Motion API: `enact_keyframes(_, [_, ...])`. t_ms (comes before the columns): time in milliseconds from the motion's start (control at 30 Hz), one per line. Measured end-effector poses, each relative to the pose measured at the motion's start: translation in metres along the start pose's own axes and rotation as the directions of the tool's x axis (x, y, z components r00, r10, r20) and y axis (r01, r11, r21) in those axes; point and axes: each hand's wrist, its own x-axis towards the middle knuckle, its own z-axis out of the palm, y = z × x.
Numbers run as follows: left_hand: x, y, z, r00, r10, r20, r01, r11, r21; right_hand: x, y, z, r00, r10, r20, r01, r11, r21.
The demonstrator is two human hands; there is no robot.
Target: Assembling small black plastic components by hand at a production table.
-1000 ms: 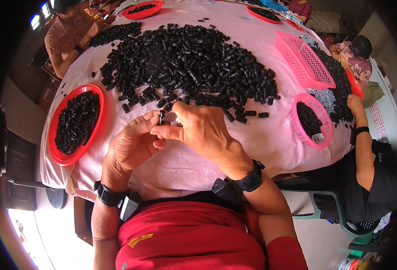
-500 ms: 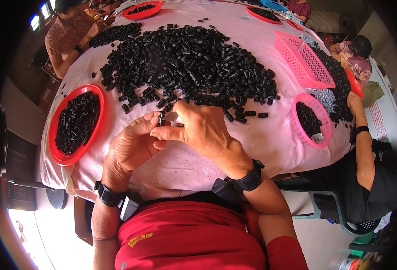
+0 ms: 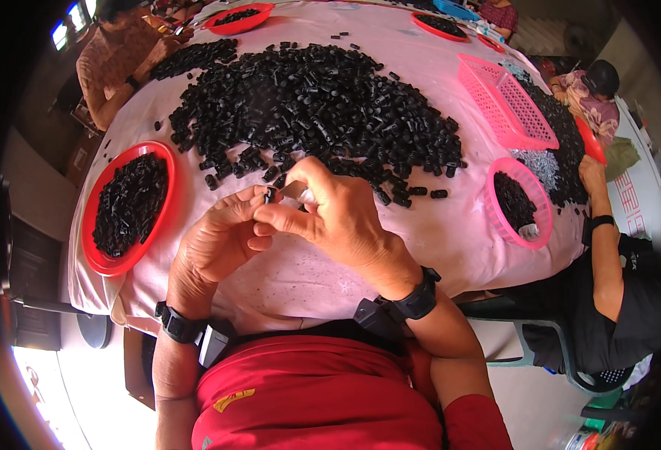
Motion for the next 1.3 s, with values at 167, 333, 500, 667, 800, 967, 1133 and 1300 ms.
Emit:
enact_keyframes(167, [-0.001,0.007,-0.004,1.0,-0.014,0.017,0.013,0.999,0.05,-0.001,0.001,0.004,0.991,0.12,0.053,-0.131,0.928,0.349])
enact_keyframes(333, [-0.001,0.007,-0.006,0.999,0.043,-0.023,-0.041,0.996,0.078,0.001,0.0,0.0,0.981,0.137,0.14,-0.176,0.927,0.331])
enact_keyframes(500, [-0.002,0.006,0.003,0.987,0.16,-0.026,-0.156,0.982,0.109,0.0,0.001,-0.001,0.975,0.197,0.103,-0.218,0.936,0.277])
enact_keyframes(667, [0.0,0.004,-0.002,0.983,0.182,0.013,-0.182,0.976,0.123,-0.002,0.001,0.004,0.985,0.15,0.082,-0.168,0.937,0.307])
enact_keyframes(800, [0.0,0.002,0.002,0.979,0.201,-0.028,-0.195,0.969,0.154,-0.004,0.004,0.009,0.995,0.097,0.026,-0.1,0.942,0.321])
enact_keyframes(967, [-0.002,0.004,-0.003,0.981,0.189,0.037,-0.192,0.962,0.192,-0.004,0.006,0.005,0.993,0.106,0.047,-0.113,0.979,0.167])
enact_keyframes(1133, [-0.004,0.003,0.002,0.985,0.168,0.035,-0.171,0.95,0.263,-0.005,0.008,0.005,0.991,0.109,0.075,-0.115,0.99,0.083])
enact_keyframes(1300, [-0.005,0.004,0.005,0.987,0.16,0.032,-0.161,0.931,0.327,-0.003,0.006,0.003,0.997,0.025,0.079,-0.021,0.999,-0.047])
